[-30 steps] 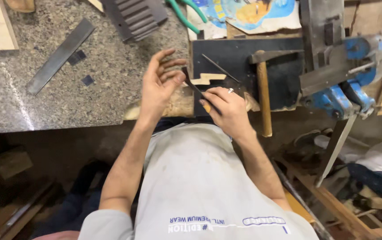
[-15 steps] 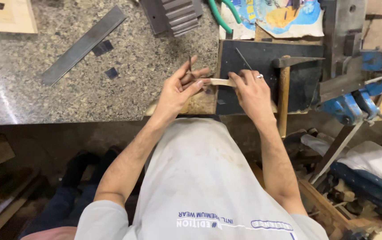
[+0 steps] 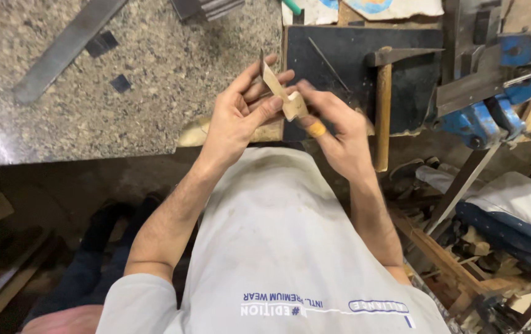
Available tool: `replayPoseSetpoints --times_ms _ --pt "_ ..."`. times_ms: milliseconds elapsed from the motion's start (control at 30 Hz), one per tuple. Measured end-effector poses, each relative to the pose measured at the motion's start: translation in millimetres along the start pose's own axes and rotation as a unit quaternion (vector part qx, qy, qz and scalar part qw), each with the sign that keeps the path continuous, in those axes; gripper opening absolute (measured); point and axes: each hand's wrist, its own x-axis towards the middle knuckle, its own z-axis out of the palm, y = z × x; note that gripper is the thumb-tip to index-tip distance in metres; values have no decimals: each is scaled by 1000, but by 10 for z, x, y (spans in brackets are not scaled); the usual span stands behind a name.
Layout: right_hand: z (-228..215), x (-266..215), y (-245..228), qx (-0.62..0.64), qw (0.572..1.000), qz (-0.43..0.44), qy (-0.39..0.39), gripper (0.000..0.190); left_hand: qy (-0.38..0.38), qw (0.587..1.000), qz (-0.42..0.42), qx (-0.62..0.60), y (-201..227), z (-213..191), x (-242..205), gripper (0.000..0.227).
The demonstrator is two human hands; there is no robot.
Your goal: The person repeatedly hammers small metal pieces into a larger metal assembly using a hammer and a wooden block. They frequently inspect the fit of the pieces and adjust their position on the workbench throughout the process.
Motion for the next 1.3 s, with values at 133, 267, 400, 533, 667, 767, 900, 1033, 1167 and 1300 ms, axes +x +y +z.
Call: replayPoseSetpoints --times_ms 133,267,400,533,667,767,900,1033,1167,1300 --pt "-40 -104 -109 -32 998 55 23 42 8 1000 4 10 15 100 -49 63" --pt "-101 -165 -177 -79 997 4 21 65 4 998 31 46 16 188 -99 61" --pt "-17 -289 -259 -105 989 45 94 51 -5 999 33 40 21 266 -129 62" --pt "13 -366 -332 -152 980 23 126 46 -15 999 32 39 73 365 -174 64" --pt "34 -416 -389 -227 963 -7 147 47 -23 999 21 24 121 414 -209 67" --pt "46 -419 -418 -239 958 -31 157 49 -28 999 20 9 128 434 -230 70" --pt "54 -421 -441 -273 948 -49 156 47 -40 999 24 -13 114 411 -228 71" --pt "90 -394 -431 -270 948 -55 158 47 -37 999 20 -9 99 369 -227 71" --pt "160 -368 -371 -277 948 -30 156 48 -30 999 27 -13 1 284 -198 70" --pt "219 -365 -32 -45 989 82 119 49 15 999 35 38 -247 45 -37 61"
